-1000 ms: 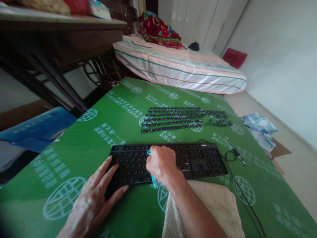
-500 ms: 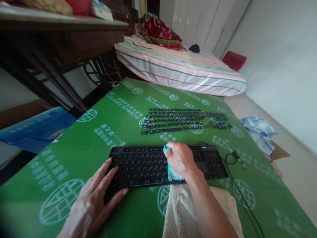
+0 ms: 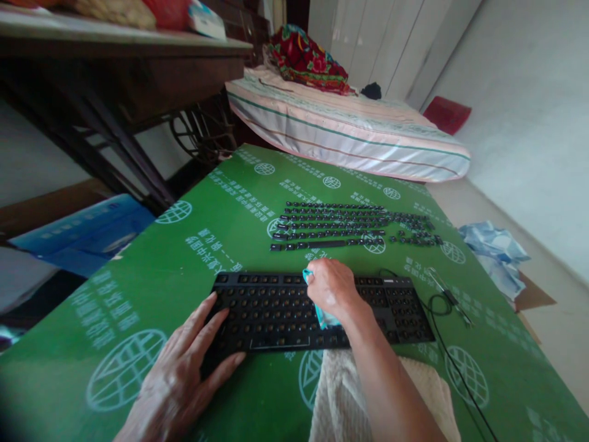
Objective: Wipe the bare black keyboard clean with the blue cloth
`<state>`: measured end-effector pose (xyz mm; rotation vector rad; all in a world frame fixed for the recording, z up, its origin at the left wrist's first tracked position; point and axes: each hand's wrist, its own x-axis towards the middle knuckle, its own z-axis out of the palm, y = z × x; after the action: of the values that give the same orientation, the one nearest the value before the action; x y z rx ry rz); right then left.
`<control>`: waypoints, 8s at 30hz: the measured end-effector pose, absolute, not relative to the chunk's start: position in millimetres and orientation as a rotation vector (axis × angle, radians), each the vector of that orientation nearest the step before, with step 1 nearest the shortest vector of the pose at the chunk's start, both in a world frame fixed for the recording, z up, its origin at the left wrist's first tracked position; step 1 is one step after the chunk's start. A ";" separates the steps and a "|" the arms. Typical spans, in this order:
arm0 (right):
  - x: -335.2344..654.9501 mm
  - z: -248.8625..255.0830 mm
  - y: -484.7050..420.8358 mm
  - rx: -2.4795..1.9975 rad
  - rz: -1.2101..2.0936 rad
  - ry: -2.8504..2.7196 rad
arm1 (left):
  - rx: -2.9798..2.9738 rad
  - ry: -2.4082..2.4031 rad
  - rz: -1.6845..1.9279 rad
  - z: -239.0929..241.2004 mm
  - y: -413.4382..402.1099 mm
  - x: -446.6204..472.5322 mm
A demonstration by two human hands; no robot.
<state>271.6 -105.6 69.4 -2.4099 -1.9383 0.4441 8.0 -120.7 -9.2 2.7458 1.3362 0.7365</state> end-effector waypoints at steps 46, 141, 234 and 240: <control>227.4 66.7 -81.7 -2.146 0.491 -2.064 | 2.795 1.367 0.694 -7.8 -127.9 9.3; 183.4 76.7 -70.2 -2.174 0.405 -2.072 | 2.805 1.299 0.803 -15.3 -116.4 7.7; 271.4 72.0 -110.2 -2.523 0.357 -1.746 | 2.688 1.344 0.816 -16.1 -102.4 4.1; 278.2 70.2 -115.0 -2.488 0.386 -1.705 | 2.654 1.368 0.820 -13.1 -70.6 10.7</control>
<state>278.2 -115.0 70.2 -2.4876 -1.7051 0.3858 10.7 -70.6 -13.1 2.6537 1.3678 0.8197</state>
